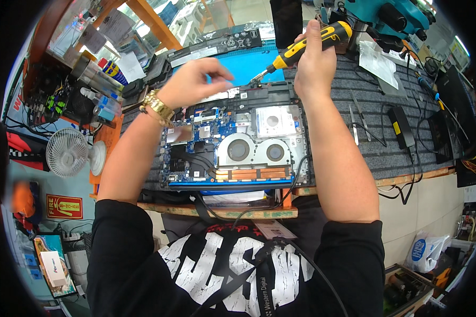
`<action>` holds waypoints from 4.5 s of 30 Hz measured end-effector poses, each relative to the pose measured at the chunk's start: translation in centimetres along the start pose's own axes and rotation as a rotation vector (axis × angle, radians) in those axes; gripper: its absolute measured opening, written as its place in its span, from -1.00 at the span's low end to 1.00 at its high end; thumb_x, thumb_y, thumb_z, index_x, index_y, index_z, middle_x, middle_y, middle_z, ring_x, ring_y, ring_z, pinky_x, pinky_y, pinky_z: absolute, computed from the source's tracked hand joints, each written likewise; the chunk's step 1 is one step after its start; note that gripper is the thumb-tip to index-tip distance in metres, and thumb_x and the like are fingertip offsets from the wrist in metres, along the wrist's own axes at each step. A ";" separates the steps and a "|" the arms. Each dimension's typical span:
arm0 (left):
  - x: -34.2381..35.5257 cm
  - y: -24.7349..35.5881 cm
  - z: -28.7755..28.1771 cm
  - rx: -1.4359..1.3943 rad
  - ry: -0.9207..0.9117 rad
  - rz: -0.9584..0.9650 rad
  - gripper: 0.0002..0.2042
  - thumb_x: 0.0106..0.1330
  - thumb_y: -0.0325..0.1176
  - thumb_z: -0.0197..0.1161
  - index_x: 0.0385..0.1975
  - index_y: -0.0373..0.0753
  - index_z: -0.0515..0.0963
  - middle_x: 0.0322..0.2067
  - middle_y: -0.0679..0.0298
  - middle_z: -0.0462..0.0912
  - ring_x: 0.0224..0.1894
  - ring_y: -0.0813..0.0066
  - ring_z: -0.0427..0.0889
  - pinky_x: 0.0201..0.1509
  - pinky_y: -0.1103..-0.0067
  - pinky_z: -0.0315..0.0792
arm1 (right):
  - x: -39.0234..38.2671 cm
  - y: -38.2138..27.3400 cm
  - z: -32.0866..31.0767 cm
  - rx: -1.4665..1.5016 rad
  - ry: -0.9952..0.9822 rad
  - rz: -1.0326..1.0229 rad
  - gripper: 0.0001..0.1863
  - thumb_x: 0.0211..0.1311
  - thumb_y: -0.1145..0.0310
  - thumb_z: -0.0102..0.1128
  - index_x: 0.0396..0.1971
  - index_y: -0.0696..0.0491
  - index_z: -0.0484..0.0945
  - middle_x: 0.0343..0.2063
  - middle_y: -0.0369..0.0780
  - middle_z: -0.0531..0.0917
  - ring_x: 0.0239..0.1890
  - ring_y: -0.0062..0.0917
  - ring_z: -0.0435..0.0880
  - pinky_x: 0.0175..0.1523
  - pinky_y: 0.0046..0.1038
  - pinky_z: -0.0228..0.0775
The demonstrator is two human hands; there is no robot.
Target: The person disassembles a laptop by removing the keyboard, disconnecting internal cables, and unscrewing components from the chassis using a screwdriver while seated at a workbench.
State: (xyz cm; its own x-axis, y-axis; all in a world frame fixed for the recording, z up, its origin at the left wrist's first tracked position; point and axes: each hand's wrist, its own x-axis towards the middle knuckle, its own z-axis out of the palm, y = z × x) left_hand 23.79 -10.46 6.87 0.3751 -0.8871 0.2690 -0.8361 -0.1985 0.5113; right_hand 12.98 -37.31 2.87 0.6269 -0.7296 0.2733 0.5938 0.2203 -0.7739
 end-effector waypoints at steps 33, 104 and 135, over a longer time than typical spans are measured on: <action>-6.4 -1.9 -2.9 0.309 0.225 -0.271 -0.73 0.47 -0.17 0.47 -0.17 -0.30 0.84 -0.19 0.07 0.86 -0.13 0.17 0.86 0.02 0.34 0.69 | 2.1 -0.9 -1.7 0.025 0.136 0.151 -0.49 0.60 -0.18 0.34 -0.13 0.04 0.60 -0.37 -0.27 0.68 -0.33 -0.53 0.72 -0.29 -0.37 0.61; -1.9 4.4 4.6 0.419 -0.268 0.155 -0.86 0.31 -0.39 0.38 -0.45 -0.31 0.71 -0.35 0.00 0.80 -0.21 -0.05 0.81 -0.07 0.16 0.70 | 3.1 -0.5 -2.3 0.128 0.033 0.238 -0.68 0.67 0.04 0.31 -0.18 0.00 0.70 -0.49 -0.36 0.64 -0.54 -0.59 0.60 -0.46 -0.50 0.40; -2.0 4.6 3.2 0.137 -0.277 -0.100 -0.85 0.29 -0.32 0.48 -0.36 -0.28 0.81 -0.40 0.11 0.86 -0.34 0.22 0.87 -0.16 0.37 0.74 | 4.0 -2.1 -3.7 -0.203 -0.061 0.402 -0.59 0.61 -0.07 0.35 -0.15 0.04 0.71 -0.47 -0.32 0.68 -0.54 -0.57 0.62 -0.44 -0.47 0.45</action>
State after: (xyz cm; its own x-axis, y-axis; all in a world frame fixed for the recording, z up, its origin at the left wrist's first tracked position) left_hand 17.89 -10.97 6.05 0.3504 -0.9364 -0.0185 -0.8539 -0.3275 0.4046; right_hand 12.35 -43.13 3.48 0.8198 -0.5709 -0.0437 0.1896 0.3427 -0.9201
